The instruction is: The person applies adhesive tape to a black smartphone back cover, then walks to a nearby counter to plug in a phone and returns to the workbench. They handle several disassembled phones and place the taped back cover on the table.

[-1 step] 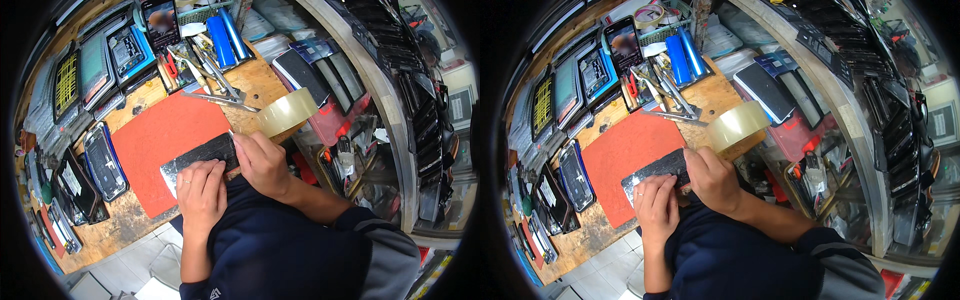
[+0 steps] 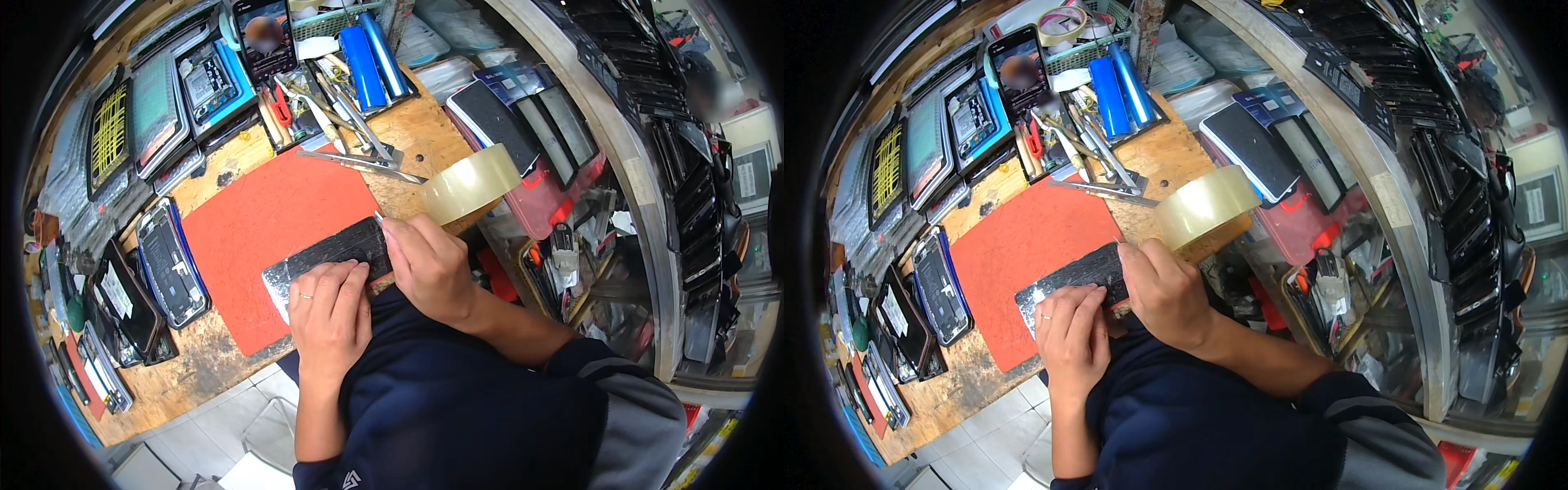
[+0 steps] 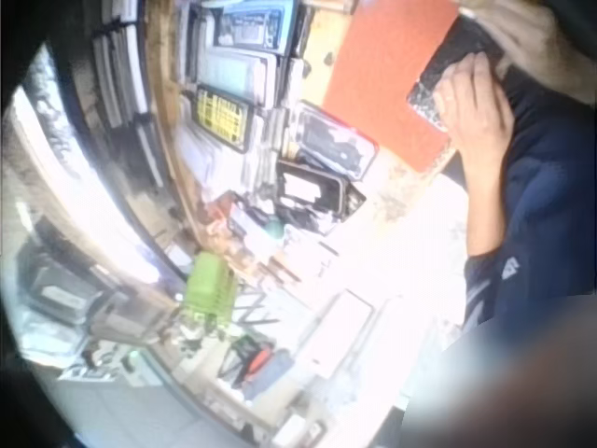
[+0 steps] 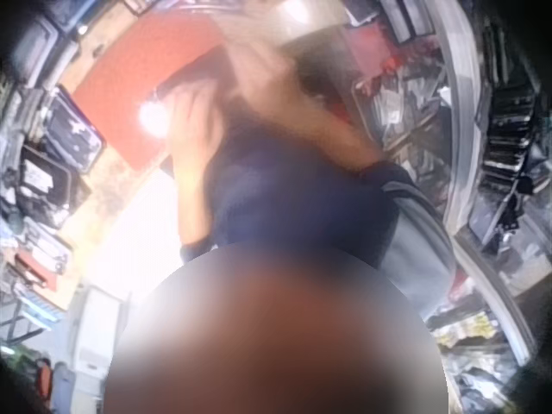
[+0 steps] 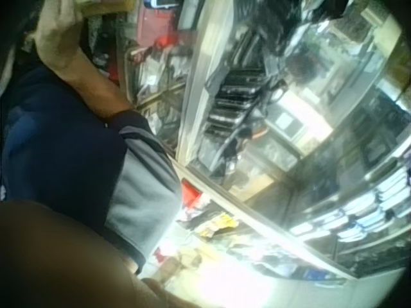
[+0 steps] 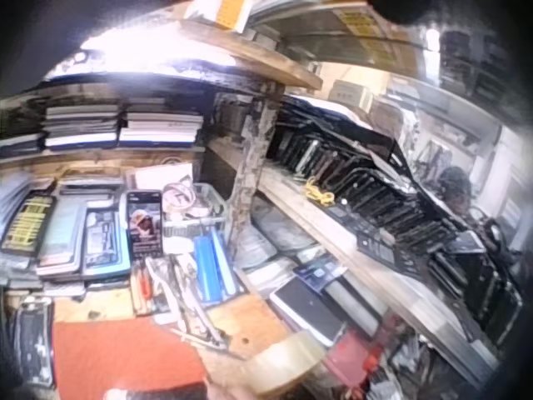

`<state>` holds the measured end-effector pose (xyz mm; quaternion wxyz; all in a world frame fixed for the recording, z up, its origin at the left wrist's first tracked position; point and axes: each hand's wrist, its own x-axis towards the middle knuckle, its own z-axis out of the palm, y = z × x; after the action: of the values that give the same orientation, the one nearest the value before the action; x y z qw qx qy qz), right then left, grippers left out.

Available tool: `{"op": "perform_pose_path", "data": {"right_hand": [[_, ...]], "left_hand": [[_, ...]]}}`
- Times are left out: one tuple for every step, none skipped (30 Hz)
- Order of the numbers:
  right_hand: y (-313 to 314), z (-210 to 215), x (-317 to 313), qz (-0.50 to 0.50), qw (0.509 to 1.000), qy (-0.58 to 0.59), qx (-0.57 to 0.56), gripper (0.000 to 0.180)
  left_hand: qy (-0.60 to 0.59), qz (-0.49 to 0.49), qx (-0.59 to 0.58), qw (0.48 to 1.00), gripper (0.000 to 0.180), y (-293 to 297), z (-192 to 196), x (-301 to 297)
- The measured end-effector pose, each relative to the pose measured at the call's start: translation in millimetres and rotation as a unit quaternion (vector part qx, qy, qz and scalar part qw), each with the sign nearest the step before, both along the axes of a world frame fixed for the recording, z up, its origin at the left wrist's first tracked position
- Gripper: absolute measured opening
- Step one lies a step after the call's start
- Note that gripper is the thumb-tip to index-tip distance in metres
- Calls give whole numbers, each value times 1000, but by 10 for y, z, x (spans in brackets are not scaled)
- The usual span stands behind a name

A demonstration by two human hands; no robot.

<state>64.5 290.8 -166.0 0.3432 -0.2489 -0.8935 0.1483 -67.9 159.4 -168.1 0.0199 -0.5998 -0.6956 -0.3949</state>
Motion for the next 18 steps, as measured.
{"op": "perform_pose_path", "data": {"right_hand": [[0, 10, 1, 1, 1000, -2, -2, 26], [29, 13, -17, 2, 1000, -10, -3, 27], [31, 23, -15, 6, 1000, -13, -5, 28], [37, 29, -22, 8, 1000, -15, -6, 29], [41, 36, -25, 10, 1000, -15, -1, 30], [46, 40, -33, 11, 1000, -16, 5, 32], [51, 43, -39, 13, 1000, -17, 10, 33], [59, 47, -42, 17, 1000, -21, 15, 33], [72, 48, -49, 21, 999, -26, 20, 33], [85, 51, -56, 22, 999, -39, 14, 33], [98, 55, -70, 25, 999, -41, 21, 33], [108, 62, -87, 25, 998, -50, 16, 33], [117, 76, -110, 27, 998, -55, 16, 33], [124, 98, -142, 28, 998, -58, 18, 32], [128, 130, -172, 30, 998, -56, 24, 31], [132, 179, -197, 29, 998, -45, 35, 30], [117, 246, -204, 28, 999, -17, 26, 27], [87, 327, -193, 23, 999, 20, 21, 24]], "left_hand": [[1, 4, 3, 1000, 31, -6, -13, 0], [10, 3, 7, 1000, 32, 19, -34, -20], [16, 2, 9, 1000, 33, 22, -44, -19], [20, 2, 3, 1000, 34, 30, -52, -22], [25, -1, 11, 1000, 35, 35, -57, -23], [27, -2, 11, 1000, 36, 36, -60, -25], [27, -2, 9, 1000, 36, 35, -61, -25], [31, -3, 12, 999, 37, 33, -63, -25], [33, -4, 12, 999, 37, 30, -64, -25], [32, -3, 9, 999, 37, 28, -67, -24], [35, -5, 16, 999, 37, 26, -72, -25], [36, -6, 19, 999, 38, 26, -78, -26], [33, -4, 13, 999, 38, 26, -83, -27], [36, -8, 22, 999, 38, 25, -87, -29], [36, -8, 22, 999, 37, 26, -90, -31], [32, -8, 20, 999, 37, 25, -89, -34], [33, -9, 23, 999, 37, 27, -84, -35], [32, -9, 23, 999, 36, 28, -75, -36]]}}
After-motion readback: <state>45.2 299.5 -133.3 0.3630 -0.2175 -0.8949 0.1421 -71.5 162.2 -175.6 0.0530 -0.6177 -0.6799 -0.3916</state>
